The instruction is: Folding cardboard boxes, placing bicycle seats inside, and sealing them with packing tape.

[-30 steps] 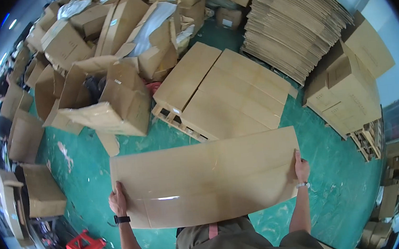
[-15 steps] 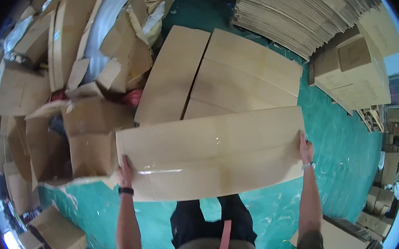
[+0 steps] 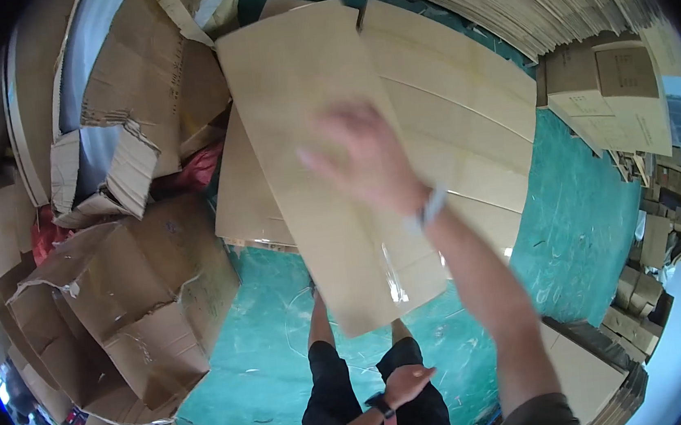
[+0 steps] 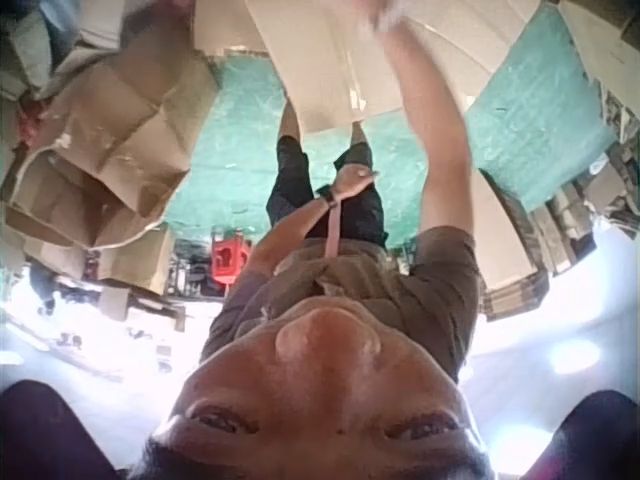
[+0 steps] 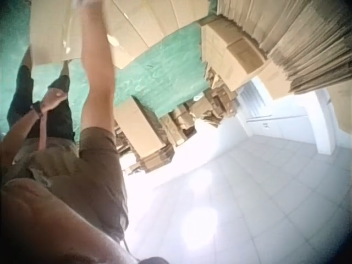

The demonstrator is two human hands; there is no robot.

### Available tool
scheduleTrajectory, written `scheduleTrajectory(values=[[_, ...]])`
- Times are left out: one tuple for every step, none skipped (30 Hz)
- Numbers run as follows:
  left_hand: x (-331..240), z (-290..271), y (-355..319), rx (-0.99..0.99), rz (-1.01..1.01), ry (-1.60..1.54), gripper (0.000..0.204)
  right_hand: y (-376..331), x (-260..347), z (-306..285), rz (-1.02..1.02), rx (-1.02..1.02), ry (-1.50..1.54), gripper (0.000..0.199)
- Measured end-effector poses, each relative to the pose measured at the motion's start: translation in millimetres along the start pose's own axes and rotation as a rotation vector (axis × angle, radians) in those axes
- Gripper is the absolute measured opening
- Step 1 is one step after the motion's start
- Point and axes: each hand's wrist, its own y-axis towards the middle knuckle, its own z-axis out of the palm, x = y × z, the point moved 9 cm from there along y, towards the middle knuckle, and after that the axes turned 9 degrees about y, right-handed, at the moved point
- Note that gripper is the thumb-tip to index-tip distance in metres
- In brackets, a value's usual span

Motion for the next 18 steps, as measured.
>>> scheduleTrajectory(values=[[-40,-29,51,0.190,-0.424,0.266,0.016,-51,-8,-9,0.073,0.017,-0.074,0.031],[-68,-89,74,-0.222,-0.162,0.358,0.018,-107,-30,-14,0.300,-0.110,0.030,0.029],[-60,-132,79,-0.307,-0.381,0.339,0.029,-178,-52,-29,0.564,-0.245,0.010,0.027],[-61,-171,103,-0.305,-0.369,0.337,0.029,-259,-68,-54,0.808,-0.447,-0.147,0.025],[-62,-226,126,-0.533,-0.364,0.228,0.044,-364,-90,-80,0.918,-0.654,-0.280,0.029],[-55,-282,138,-0.766,-0.373,0.127,0.063,-447,-106,-93,1.179,-0.772,-0.113,0.043],[-45,-314,165,-0.748,-0.454,0.278,0.062,-543,-126,-105,1.560,-0.720,-0.024,0.057],[10,-359,189,-0.878,-0.234,0.139,0.066,-603,-133,-77,1.943,-0.632,0.136,0.072],[40,-410,202,-0.936,-0.221,0.190,0.076,-594,-125,-35,1.964,-0.616,0.192,0.072],[69,-473,216,-0.926,-0.171,0.064,0.078,-571,-108,26,1.976,-0.834,0.553,0.070],[81,-514,239,-0.904,-0.115,-0.086,0.080,-545,-101,63,1.942,-1.059,0.895,0.072],[64,-495,277,-0.879,-0.120,-0.130,0.080,-547,-118,53,1.754,-1.147,1.137,0.071],[42,-454,317,-0.724,-0.363,-0.305,0.079,-570,-138,16,1.741,-1.187,1.054,0.071],[25,-433,333,-0.576,-0.591,-0.419,0.079,-578,-153,-4,1.731,-1.192,0.915,0.074],[33,-436,335,-0.575,-0.594,-0.397,0.079,-577,-157,-5,1.735,-1.182,0.816,0.078],[47,-456,335,-0.623,-0.514,-0.219,0.083,-558,-163,3,1.803,-1.055,0.845,0.080],[48,-498,322,-0.685,-0.440,-0.003,0.088,-493,-149,7,1.790,-1.102,0.686,0.072],[44,-499,332,-0.682,-0.436,0.009,0.088,-468,-160,-23,1.749,-1.098,0.603,0.068]])
